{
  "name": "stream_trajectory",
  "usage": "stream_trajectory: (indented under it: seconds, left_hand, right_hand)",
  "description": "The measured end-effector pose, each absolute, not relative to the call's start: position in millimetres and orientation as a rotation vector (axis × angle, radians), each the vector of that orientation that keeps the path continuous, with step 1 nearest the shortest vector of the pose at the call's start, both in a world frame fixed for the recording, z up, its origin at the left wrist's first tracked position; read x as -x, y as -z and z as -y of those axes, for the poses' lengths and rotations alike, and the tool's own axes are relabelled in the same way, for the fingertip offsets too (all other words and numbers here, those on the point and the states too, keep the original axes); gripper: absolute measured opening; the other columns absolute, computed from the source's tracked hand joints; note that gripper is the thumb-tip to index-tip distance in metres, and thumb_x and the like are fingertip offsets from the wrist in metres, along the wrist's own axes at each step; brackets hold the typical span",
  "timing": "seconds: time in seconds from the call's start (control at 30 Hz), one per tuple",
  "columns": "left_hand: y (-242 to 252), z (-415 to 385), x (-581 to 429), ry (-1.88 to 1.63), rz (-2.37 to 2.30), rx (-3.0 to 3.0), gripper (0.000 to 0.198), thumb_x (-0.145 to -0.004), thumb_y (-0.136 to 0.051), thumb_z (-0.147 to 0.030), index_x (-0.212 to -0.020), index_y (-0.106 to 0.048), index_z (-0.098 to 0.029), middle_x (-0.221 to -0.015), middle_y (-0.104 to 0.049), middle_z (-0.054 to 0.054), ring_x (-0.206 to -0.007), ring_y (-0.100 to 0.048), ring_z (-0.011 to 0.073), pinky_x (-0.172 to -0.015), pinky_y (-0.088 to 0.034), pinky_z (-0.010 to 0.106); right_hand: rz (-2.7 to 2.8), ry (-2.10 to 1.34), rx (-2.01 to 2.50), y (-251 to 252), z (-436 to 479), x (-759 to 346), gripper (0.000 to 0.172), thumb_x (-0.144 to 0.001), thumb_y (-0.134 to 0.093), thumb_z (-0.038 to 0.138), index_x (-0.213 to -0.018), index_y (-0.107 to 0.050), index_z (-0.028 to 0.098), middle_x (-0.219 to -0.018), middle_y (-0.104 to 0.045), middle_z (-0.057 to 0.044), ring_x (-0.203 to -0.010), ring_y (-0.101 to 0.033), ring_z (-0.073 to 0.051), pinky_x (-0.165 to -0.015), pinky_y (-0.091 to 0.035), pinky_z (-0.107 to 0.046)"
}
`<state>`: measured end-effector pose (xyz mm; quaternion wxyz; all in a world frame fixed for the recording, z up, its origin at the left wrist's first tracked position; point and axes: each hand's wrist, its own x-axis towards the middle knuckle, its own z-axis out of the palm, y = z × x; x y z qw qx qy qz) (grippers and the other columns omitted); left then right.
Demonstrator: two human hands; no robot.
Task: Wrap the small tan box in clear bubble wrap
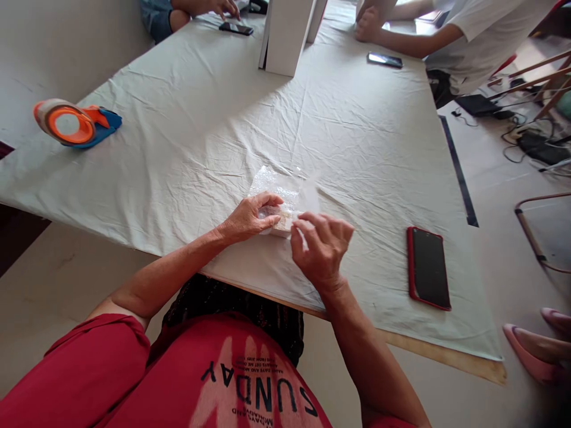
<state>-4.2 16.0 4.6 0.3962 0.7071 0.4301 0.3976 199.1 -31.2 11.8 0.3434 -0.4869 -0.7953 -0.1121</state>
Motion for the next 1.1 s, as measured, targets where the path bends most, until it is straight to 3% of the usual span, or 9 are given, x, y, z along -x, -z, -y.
stream_trajectory:
  seconds: [0.2,0.3,0.53,0.8,1.1]
  left_hand:
    - [-7.3,-15.8,7.6,-0.978,-1.114,-1.815,0.033,-0.085,-0.073,-0.035,-0.113,-0.071,-0.017,-0.113,-0.077,0.008,-0.107,-0.073,0.0219,-0.097,-0.059,0.033]
    - [-13.9,-16.5,15.2,-0.93,-1.118,-1.857,0.039,-0.08,-0.073,-0.031,-0.117,-0.071,-0.018,-0.116,-0.076,0.008,-0.109,-0.072,0.0233,-0.099,-0.058,0.035]
    - [-18.6,-20.8,26.2,-0.894,-1.361,-1.847,0.04,-0.079,-0.061,-0.022,-0.116,-0.073,-0.017,-0.08,-0.069,-0.001,-0.076,-0.066,0.0146,-0.077,-0.055,0.026]
    - [-12.1,-23.8,24.9,-0.833,-1.448,-1.997,0.029,-0.08,-0.067,-0.025,-0.107,-0.076,-0.02,-0.077,-0.068,0.0,-0.079,-0.065,0.0171,-0.08,-0.054,0.029]
    - [-17.3,-28.9,43.8,-0.859,-1.729,-1.899,0.036,-0.077,-0.072,-0.037,-0.107,-0.075,-0.018,-0.1,-0.075,0.007,-0.074,-0.066,0.0177,-0.076,-0.056,0.031]
  right_hand:
    - [2.283,0.215,1.156,-5.8,29.5,-189.9,0.019,-0.104,-0.056,0.025,-0.114,-0.071,0.022,-0.117,-0.08,-0.007,-0.109,-0.067,-0.025,-0.1,-0.032,-0.041]
    - [2.288,0.193,1.178,-6.3,28.3,-191.0,0.02,-0.104,-0.056,0.026,-0.116,-0.071,0.022,-0.117,-0.079,-0.007,-0.111,-0.065,-0.025,-0.102,-0.031,-0.042]
    - [2.332,0.314,1.216,-3.6,29.4,-186.4,0.028,-0.105,-0.055,0.027,-0.13,-0.067,0.027,-0.121,-0.075,-0.008,-0.113,-0.061,-0.025,-0.101,-0.031,-0.042]
    - [2.381,0.335,1.265,0.3,26.3,-182.2,0.032,-0.104,-0.055,0.025,-0.134,-0.066,0.029,-0.123,-0.07,-0.01,-0.113,-0.054,-0.027,-0.099,-0.03,-0.045]
    - [2.382,0.385,1.234,-2.1,25.2,-180.0,0.028,-0.104,-0.053,0.025,-0.129,-0.067,0.027,-0.119,-0.07,-0.01,-0.109,-0.052,-0.027,-0.098,-0.03,-0.045]
